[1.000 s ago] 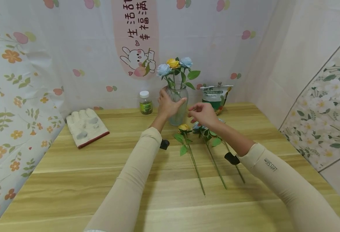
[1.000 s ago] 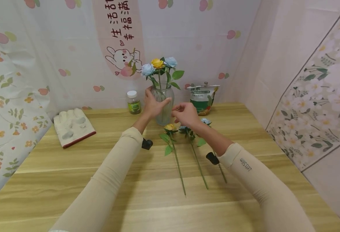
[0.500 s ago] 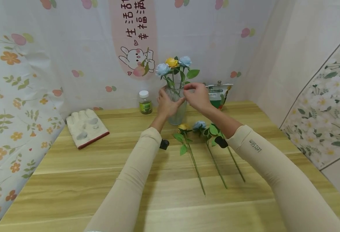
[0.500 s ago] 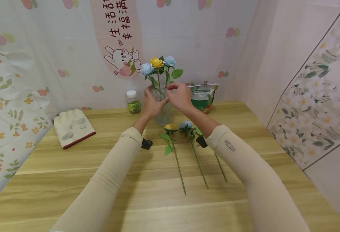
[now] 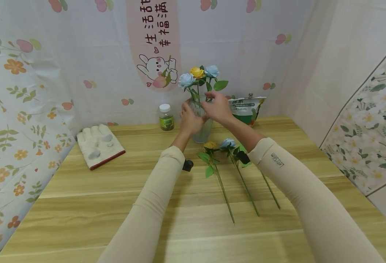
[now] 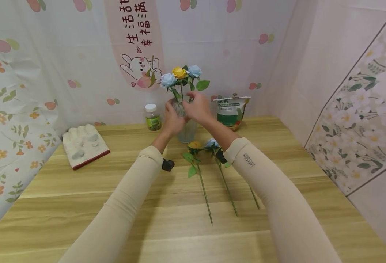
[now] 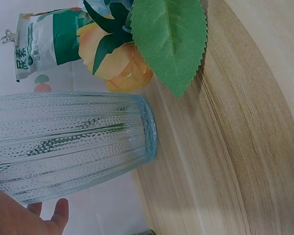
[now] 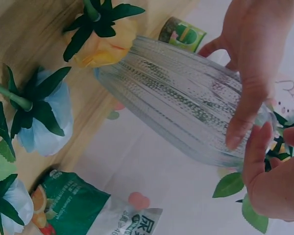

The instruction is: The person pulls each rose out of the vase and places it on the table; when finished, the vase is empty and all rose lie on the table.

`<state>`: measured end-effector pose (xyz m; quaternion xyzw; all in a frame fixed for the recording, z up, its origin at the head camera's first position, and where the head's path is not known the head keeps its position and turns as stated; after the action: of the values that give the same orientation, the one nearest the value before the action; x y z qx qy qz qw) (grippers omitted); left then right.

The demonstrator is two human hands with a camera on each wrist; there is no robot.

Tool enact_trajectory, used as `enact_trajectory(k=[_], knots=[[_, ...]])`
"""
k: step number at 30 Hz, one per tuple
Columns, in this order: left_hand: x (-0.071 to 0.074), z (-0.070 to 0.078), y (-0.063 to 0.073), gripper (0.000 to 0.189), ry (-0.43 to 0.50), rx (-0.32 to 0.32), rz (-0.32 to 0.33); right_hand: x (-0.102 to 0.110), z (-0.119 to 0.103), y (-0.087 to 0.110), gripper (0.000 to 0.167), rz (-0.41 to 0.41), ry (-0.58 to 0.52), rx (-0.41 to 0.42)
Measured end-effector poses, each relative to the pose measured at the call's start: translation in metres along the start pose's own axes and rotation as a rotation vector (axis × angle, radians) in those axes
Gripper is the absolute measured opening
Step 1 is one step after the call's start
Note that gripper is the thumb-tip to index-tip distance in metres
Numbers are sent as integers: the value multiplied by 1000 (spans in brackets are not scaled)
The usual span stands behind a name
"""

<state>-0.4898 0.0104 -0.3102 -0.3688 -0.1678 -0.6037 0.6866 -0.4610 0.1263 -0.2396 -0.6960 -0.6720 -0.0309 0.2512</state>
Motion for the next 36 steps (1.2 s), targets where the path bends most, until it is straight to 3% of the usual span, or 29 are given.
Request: enact_trajectory(k=[6,14,24,29,36], knots=[[-1,-1,0,97,8,-1,-4,-1,4,-5,49,12,21,0],[-1,1,-2,92,17,-11,0,-6,-3,-12,47,-27,126,54],[-2,0,-2,92,7,-13,1,-8,-3,-12,52,-65,139,25],[-2,-1,-1,92,3,-20,2,-11,-5,-14,53,-76,148,51],[-2,-2,-2,93,6,-18,4,-6,-5,-17,51,10,182,47]])
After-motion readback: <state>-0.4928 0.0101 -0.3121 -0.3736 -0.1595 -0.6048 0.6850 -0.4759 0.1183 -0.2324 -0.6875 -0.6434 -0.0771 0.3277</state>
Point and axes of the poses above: each hand's wrist, its own y-axis away from the middle knuckle, its own x-axis out of the back of the hand, z = x × y, the point moved 10 cm from there along -y, towards the middle knuckle, and after that the axes turned 13 degrees about -y, right-handed, at the moved point
